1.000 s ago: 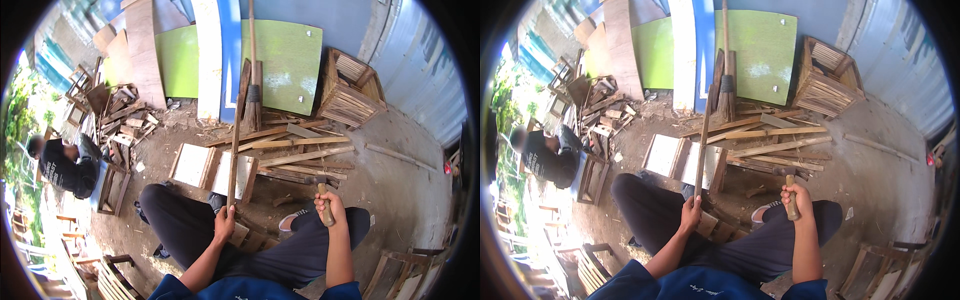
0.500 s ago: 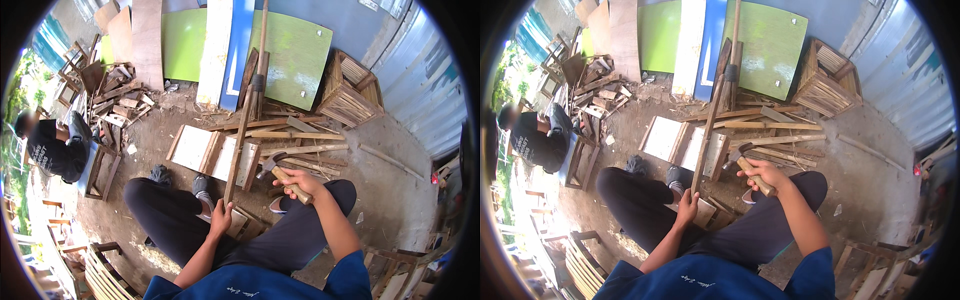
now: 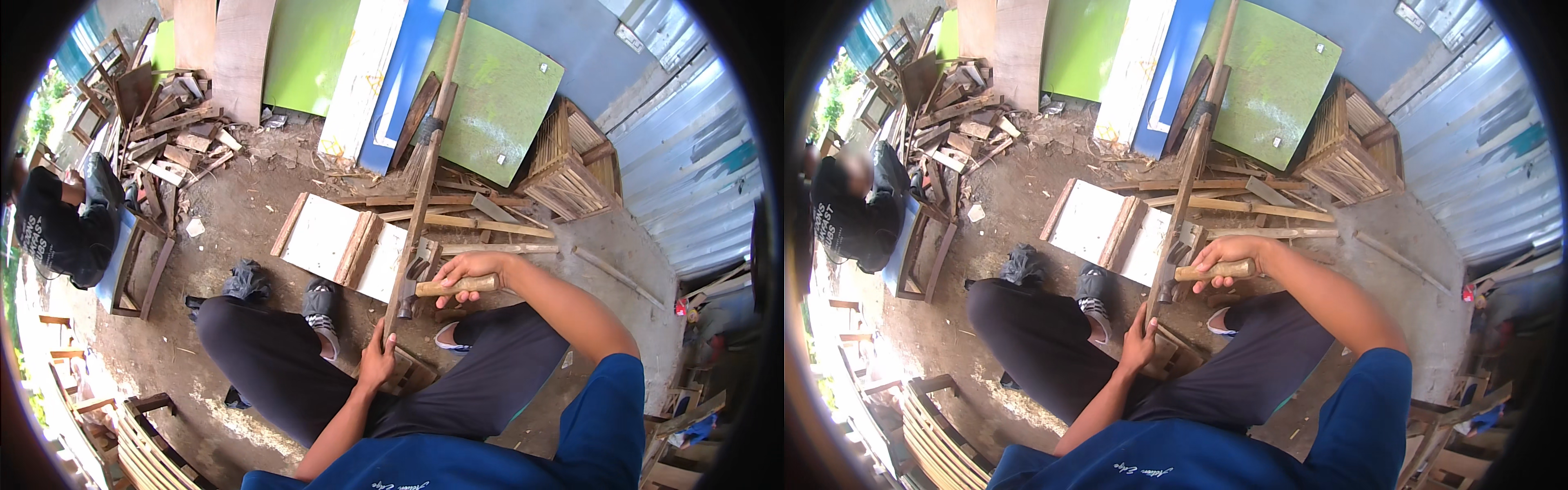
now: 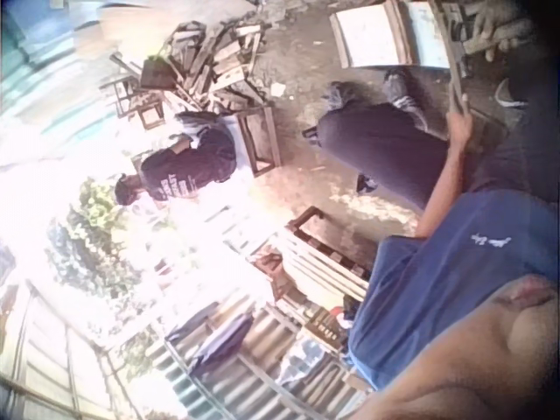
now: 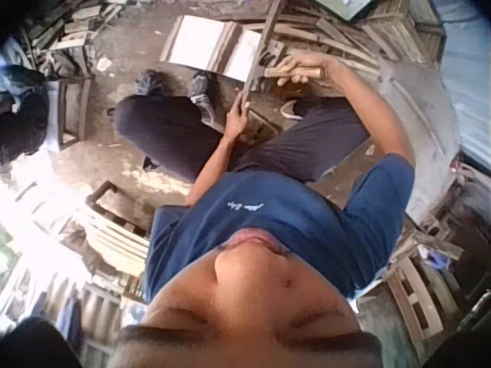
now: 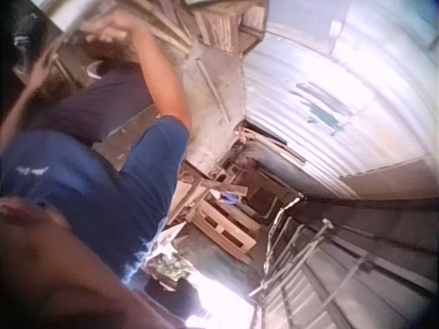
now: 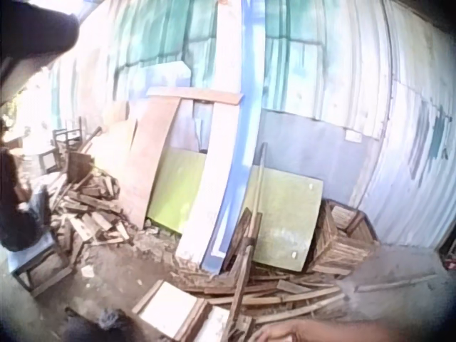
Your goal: The person sits on the floor and uses a hammer to drive nails into wooden slats, attaching them to a white rectangular frame. They repeatedly pick up slats, position them, and hammer them into place.
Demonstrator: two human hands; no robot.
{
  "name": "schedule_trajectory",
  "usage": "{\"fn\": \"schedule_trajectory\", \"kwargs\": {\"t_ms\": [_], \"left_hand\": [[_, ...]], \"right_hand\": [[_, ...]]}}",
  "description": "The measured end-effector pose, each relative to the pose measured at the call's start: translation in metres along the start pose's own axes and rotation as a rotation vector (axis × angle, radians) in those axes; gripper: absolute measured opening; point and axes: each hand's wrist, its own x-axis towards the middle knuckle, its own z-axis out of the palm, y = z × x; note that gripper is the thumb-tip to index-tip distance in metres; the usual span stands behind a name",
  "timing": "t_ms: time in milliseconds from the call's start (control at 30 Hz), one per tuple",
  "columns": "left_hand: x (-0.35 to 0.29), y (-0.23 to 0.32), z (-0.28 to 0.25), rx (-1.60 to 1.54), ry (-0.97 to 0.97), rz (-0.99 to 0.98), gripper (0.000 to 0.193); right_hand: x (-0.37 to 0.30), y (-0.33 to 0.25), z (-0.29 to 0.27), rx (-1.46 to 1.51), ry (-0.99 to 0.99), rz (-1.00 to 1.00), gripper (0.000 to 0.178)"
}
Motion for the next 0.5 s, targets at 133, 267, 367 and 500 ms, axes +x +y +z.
{"fn": "schedule_trajectory", "kwargs": {"t_ms": [133,267,367,500], "left_hand": [[0.001,0.002,-0.006,-0.072,-0.028,-0.023,0.059],[0.005,-0.001,-0.011,-0.123,-0.040,-0.006,0.061],[0.006,-0.005,-0.011,-0.142,-0.027,0.026,0.061],[0.006,-0.006,-0.010,-0.125,-0.017,0.004,0.061]], "right_hand": [[-0.002,-0.018,-0.019,-0.099,-0.069,0.046,0.050],[0.005,-0.038,-0.040,-0.288,-0.140,0.101,0.050],[0.013,-0.058,-0.058,-0.354,-0.211,0.172,0.048],[0.026,-0.086,-0.076,-0.429,-0.312,0.259,0.049]]}}
